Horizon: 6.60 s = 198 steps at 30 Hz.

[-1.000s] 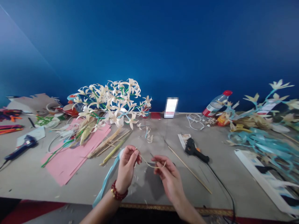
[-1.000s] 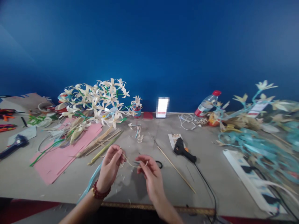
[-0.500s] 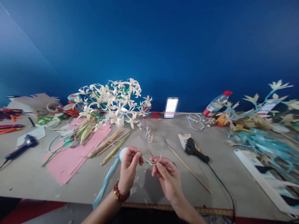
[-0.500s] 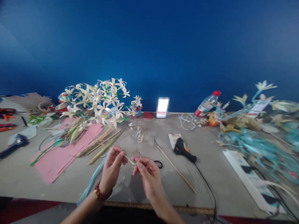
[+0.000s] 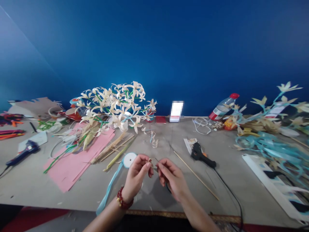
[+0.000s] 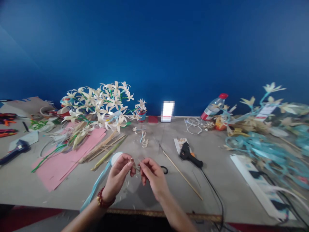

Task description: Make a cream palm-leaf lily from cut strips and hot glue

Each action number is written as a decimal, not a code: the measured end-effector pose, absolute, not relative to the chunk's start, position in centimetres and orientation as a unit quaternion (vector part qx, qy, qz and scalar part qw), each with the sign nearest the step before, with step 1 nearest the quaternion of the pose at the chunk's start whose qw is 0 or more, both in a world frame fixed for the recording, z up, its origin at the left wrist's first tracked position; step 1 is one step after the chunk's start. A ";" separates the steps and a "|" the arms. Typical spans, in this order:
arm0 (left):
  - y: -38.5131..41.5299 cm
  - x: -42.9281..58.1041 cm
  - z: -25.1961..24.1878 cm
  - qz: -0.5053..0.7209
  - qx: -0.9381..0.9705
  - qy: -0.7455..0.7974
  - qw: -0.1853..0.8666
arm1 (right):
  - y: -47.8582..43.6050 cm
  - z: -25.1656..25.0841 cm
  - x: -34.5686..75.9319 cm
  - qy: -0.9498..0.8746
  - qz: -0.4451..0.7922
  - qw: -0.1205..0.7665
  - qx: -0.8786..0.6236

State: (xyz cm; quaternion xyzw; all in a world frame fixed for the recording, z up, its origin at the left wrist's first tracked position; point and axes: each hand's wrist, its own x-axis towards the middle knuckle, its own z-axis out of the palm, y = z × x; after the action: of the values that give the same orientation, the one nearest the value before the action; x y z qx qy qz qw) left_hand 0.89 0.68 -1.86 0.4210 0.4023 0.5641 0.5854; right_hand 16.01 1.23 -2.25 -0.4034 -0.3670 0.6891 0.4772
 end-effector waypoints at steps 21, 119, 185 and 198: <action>0.6 0.6 -2.3 0.530 0.421 0.325 0.661 | 2.4 -2.7 17.5 -0.299 0.826 0.394 -0.269; 0.3 0.3 -1.2 0.395 0.530 0.411 0.628 | 5.4 2.1 19.6 -0.413 0.583 0.608 -0.347; 0.4 0.9 -0.7 0.422 0.659 0.520 0.343 | 3.1 0.5 20.0 -0.435 0.557 0.595 -0.382; 0.5 0.6 -0.7 0.460 0.707 0.477 0.248 | 2.1 0.0 18.6 -0.482 0.560 0.580 -0.344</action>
State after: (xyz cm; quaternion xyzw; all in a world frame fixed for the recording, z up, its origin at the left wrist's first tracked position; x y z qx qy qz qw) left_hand 0.56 0.53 -0.71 0.7067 0.4774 0.4596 0.2478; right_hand 18.65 2.07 0.00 -0.3443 -0.4815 0.5596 0.5800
